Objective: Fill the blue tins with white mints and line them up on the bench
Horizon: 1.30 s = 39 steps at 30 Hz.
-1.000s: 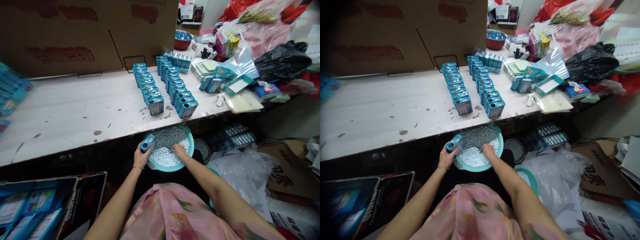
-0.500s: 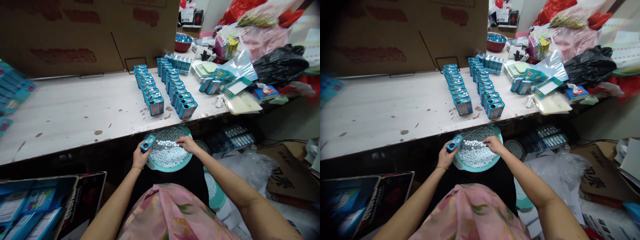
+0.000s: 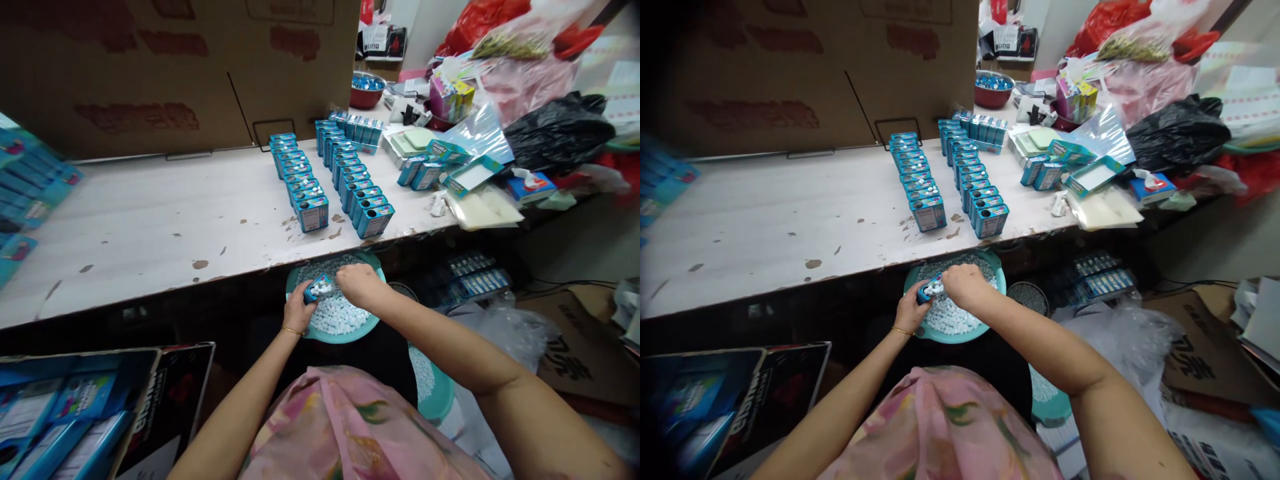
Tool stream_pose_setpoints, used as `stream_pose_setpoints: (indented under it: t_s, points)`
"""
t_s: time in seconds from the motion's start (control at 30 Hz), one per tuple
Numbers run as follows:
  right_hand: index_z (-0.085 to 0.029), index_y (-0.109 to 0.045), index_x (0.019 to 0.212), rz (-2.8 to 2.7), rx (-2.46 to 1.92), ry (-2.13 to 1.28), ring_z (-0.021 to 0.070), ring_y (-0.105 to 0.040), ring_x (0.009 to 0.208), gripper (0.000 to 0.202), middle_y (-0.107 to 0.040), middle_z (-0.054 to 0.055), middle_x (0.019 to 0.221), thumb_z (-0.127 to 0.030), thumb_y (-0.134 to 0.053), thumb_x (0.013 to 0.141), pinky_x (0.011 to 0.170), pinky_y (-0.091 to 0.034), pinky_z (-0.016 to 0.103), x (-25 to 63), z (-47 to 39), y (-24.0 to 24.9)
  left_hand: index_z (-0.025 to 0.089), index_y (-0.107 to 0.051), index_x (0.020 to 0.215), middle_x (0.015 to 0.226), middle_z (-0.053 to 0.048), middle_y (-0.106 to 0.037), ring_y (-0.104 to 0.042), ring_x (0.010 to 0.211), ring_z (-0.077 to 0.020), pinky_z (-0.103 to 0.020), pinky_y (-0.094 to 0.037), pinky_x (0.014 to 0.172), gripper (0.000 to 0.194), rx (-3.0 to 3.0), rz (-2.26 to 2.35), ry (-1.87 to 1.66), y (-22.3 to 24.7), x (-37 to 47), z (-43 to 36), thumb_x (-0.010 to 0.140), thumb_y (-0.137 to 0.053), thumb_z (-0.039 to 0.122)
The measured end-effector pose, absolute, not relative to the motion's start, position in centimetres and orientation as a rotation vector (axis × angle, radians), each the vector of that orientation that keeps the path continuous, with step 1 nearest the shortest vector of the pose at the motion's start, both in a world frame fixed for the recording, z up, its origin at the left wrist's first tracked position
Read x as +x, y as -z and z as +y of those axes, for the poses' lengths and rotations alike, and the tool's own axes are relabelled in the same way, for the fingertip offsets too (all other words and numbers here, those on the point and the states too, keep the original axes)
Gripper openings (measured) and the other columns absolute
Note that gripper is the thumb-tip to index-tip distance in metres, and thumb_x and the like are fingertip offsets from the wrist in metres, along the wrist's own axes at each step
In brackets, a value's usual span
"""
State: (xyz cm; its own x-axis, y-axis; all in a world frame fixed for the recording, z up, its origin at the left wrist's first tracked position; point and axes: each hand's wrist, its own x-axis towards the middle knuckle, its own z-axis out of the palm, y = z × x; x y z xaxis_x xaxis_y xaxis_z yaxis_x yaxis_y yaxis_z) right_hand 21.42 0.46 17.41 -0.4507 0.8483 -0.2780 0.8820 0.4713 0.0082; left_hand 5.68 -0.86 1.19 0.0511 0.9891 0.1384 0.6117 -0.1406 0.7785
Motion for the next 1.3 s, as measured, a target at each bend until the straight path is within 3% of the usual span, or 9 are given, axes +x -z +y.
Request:
stream_pose_setpoints:
  t_s: [0.27, 0.43, 0.57, 0.77, 0.9, 1.07, 1.3]
  points:
    - [-0.019, -0.061, 0.090, 2.399, 1.539, 0.265, 0.0198, -0.057, 0.088, 0.029, -0.061, 0.010, 0.094, -0.010, -0.037, 0.077, 0.069, -0.043, 0.028, 24.8, 0.6, -16.6, 0.019, -0.054, 0.104, 0.096, -0.004, -0.062, -0.058, 0.088, -0.0181, -0.034, -0.043, 0.085, 0.040, 1.618, 1.557, -1.061, -1.1, 4.8, -1.2, 0.066, -0.059, 0.028]
    - [-0.018, -0.063, 0.093, 2.093, 1.889, 0.564, 0.0194, -0.055, 0.095, 0.033, -0.061, 0.010, 0.099, -0.007, -0.037, 0.077, 0.076, -0.039, 0.027, 28.8, 0.4, -8.6, 0.016, -0.053, 0.103, 0.091, -0.004, -0.063, -0.059, 0.081, -0.0157, -0.031, -0.046, 0.079, 0.043, 1.440, 1.530, -1.178, -0.5, 3.3, -1.7, 0.065, -0.061, 0.034]
    - [-0.019, -0.064, 0.097, 2.062, 1.973, 0.727, 0.0197, -0.054, 0.098, 0.032, -0.062, 0.010, 0.100, -0.012, -0.038, 0.080, 0.079, -0.039, 0.028, 25.2, -0.1, -1.5, 0.014, -0.053, 0.102, 0.090, -0.005, -0.063, -0.059, 0.081, -0.0164, -0.032, -0.046, 0.079, 0.047, 1.304, 1.581, -1.208, -0.7, 3.1, -1.4, 0.062, -0.063, 0.037]
    - [-0.024, -0.063, 0.101, 2.137, 2.034, 1.022, 0.0151, -0.055, 0.097, 0.031, -0.063, 0.001, 0.104, -0.014, -0.047, 0.076, 0.081, -0.041, 0.023, 22.0, 0.4, 2.7, 0.013, -0.054, 0.101, 0.092, -0.006, -0.063, -0.060, 0.083, -0.0176, -0.033, -0.046, 0.081, 0.048, 1.234, 1.645, -1.193, -1.9, 2.5, -1.0, 0.061, -0.063, 0.037]
    - [-0.021, -0.065, 0.097, 2.210, 2.017, 1.166, 0.0126, -0.059, 0.085, 0.030, -0.066, 0.000, 0.095, -0.012, -0.049, 0.074, 0.074, -0.043, 0.021, 25.3, 0.9, 1.3, 0.013, -0.055, 0.101, 0.090, -0.006, -0.064, -0.060, 0.081, -0.0175, -0.032, -0.047, 0.078, 0.047, 1.255, 1.703, -1.201, -2.6, 2.2, -1.2, 0.061, -0.063, 0.037]
    - [-0.019, -0.067, 0.092, 2.435, 1.966, 1.302, 0.0117, -0.058, 0.074, 0.029, -0.065, 0.002, 0.087, -0.009, -0.049, 0.071, 0.067, -0.044, 0.022, 28.0, 1.2, -5.0, 0.015, -0.054, 0.102, 0.091, -0.005, -0.064, -0.060, 0.081, -0.0168, -0.030, -0.047, 0.077, 0.044, 1.421, 1.665, -1.159, -2.6, 3.0, -1.1, 0.064, -0.061, 0.035]
    - [-0.026, -0.066, 0.087, 2.490, 1.668, 0.594, 0.0169, -0.057, 0.085, 0.028, -0.065, 0.003, 0.086, -0.013, -0.044, 0.075, 0.067, -0.040, 0.024, 25.1, 1.2, -14.5, 0.018, -0.053, 0.106, 0.104, -0.006, -0.060, -0.056, 0.096, -0.0192, -0.032, -0.043, 0.086, 0.040, 1.681, 1.563, -0.994, -1.6, 5.2, -1.1, 0.067, -0.056, 0.027]
